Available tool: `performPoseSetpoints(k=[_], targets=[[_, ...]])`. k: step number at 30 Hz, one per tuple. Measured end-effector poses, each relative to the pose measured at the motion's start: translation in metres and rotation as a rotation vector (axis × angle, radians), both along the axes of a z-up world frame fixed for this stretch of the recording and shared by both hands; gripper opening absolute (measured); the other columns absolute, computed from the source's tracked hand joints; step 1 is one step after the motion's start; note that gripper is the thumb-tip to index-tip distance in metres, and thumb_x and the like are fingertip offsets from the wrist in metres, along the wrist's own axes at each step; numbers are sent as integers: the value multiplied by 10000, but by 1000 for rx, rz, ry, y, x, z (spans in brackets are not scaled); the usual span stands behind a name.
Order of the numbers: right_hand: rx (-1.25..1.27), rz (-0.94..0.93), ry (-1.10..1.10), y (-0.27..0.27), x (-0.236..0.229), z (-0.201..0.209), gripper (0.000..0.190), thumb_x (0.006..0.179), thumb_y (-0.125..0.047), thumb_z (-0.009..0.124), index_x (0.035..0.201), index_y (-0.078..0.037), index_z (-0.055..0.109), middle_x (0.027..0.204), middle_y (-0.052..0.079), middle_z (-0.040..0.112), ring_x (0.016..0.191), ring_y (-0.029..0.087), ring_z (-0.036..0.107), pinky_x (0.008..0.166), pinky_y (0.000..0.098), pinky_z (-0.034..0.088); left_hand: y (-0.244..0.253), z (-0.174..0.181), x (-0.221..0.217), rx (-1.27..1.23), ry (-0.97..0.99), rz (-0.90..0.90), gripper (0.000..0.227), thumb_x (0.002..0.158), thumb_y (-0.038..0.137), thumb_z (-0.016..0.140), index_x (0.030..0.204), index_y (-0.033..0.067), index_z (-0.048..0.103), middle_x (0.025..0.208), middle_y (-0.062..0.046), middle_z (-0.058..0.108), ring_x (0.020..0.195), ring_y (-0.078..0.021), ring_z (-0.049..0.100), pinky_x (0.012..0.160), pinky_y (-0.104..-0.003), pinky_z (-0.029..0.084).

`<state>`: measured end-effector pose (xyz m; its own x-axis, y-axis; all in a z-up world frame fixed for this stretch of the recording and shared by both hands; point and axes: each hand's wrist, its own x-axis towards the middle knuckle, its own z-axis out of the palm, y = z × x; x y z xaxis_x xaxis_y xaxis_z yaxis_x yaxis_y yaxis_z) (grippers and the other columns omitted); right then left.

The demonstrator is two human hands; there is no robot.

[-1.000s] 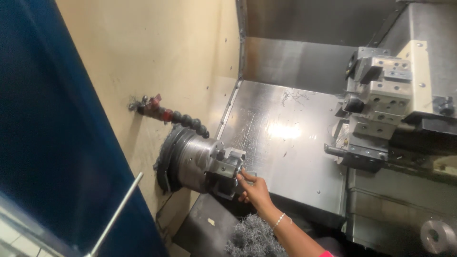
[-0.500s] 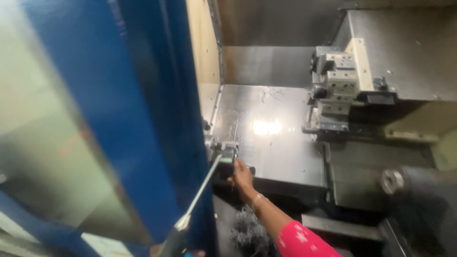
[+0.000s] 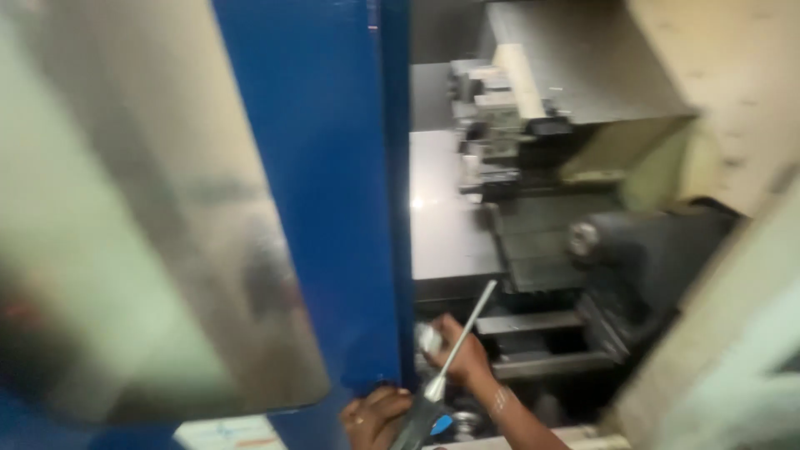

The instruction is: Operating a CNC lathe to machine metal components and inspecting them using a measuring gauge.

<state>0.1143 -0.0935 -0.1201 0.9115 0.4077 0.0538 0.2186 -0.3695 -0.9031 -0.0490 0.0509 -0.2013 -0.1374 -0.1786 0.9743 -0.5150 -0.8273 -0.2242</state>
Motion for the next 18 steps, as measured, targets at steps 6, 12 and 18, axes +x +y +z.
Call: performPoseSetpoints(k=[6, 12, 18], targets=[[-97, -387, -779, -240, -85, 14, 203, 672, -114, 817, 843, -88, 711, 793, 91, 694, 704, 241, 672, 631, 365, 539, 33, -194, 140, -431, 376, -672, 190, 822, 121, 744, 791, -47, 662, 792, -173, 724, 690, -265, 735, 739, -368, 631], [-44, -869, -981, -404, -90, 89, 294, 817, -193, 838, 816, -44, 585, 1145, 124, 655, 1088, 243, 617, 917, 342, 505, -112, 83, -1, -259, 526, -295, 448, 789, 313, 861, 1089, 46, 665, 1047, -95, 677, 1000, -207, 670, 995, -410, 525], [124, -821, -730, -509, -15, 80, 376, 886, -270, 881, 996, 2, 645, 1391, 175, 575, 1299, 251, 508, 980, 374, 437, -200, 152, -37, -549, 698, -329, 618, 762, 249, 826, 1258, -50, 609, 1282, -240, 580, 1323, -399, 505, 1120, -489, 386]])
